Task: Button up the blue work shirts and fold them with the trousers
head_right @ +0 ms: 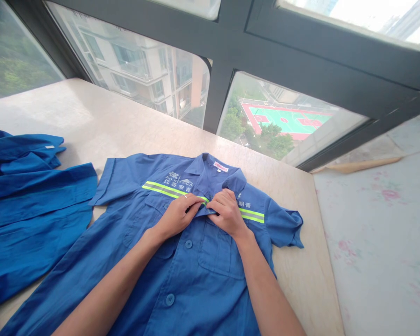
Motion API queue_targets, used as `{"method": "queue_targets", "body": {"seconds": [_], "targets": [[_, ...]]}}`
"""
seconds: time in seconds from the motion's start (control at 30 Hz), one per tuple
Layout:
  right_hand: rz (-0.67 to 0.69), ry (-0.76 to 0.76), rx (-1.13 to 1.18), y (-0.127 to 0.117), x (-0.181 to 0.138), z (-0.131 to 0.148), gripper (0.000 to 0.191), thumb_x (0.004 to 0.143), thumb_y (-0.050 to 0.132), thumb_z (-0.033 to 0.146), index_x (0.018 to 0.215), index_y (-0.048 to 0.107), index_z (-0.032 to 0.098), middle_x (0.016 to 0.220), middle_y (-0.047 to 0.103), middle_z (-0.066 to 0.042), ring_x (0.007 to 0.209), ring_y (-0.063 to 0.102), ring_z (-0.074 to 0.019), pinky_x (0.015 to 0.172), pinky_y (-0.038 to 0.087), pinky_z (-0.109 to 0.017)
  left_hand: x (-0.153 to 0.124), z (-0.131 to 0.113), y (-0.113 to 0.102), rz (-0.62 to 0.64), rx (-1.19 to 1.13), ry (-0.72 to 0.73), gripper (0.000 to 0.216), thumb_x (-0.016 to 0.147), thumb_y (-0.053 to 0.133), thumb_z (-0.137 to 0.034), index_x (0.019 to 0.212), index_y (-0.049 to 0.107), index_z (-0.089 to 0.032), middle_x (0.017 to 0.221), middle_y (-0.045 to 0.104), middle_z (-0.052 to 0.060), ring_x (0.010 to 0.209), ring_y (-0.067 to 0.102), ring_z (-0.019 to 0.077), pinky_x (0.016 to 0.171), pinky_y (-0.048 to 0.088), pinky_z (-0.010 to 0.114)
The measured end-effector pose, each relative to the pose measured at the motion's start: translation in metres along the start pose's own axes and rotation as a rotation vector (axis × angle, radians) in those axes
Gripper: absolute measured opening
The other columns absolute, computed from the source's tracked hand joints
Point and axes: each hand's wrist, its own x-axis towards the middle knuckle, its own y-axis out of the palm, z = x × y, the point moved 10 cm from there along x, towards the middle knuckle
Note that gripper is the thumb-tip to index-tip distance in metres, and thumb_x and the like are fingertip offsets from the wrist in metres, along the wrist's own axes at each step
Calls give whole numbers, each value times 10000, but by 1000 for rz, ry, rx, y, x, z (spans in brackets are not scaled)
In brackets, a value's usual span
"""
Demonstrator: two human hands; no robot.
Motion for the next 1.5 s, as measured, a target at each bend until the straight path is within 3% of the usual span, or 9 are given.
{"method": "queue_targets", "body": {"seconds": [0.33, 0.63, 1.0, 1.27, 1.5], "targets": [[-5, 8, -45, -2, -2, 0, 103, 805, 584, 147, 826, 664, 208, 696, 581, 2, 734, 539, -165, 857, 341, -383, 2, 5, 9, 120, 89, 24, 286, 889, 565, -166, 1137, 697, -221, 1053, 653, 68, 933, 624, 182, 852, 495, 292], [11, 6, -14, -1, 0, 3, 166, 805, 596, 136, 887, 709, 226, 731, 615, 3, 782, 580, -169, 863, 340, -388, 6, 12, 1, -11, -95, -102, 225, 855, 592, -117, 974, 754, -216, 877, 736, 28, 830, 656, 168, 784, 492, 278], [100, -37, -181, 6, 5, 12, 150, 894, 593, 189, 778, 684, 216, 720, 602, 2, 773, 542, -161, 910, 320, -398, 6, 26, -6, -88, -299, -266, 198, 791, 659, -113, 933, 770, -197, 919, 775, 22, 851, 705, 182, 824, 540, 295], [48, -45, -223, 0, 8, 15, 143, 916, 603, 231, 809, 699, 225, 718, 585, -16, 773, 514, -179, 877, 375, -385, 6, 27, -8, -48, -329, -277, 168, 804, 659, -181, 925, 776, -185, 917, 779, 30, 849, 712, 199, 809, 542, 301], [23, -51, -188, 1, 5, 15, 121, 910, 601, 243, 879, 718, 233, 763, 600, -31, 813, 539, -199, 960, 391, -427, 4, 14, 0, 90, -326, -221, 284, 780, 718, -402, 937, 773, -172, 790, 742, 9, 735, 652, 180, 634, 477, 249]]}}
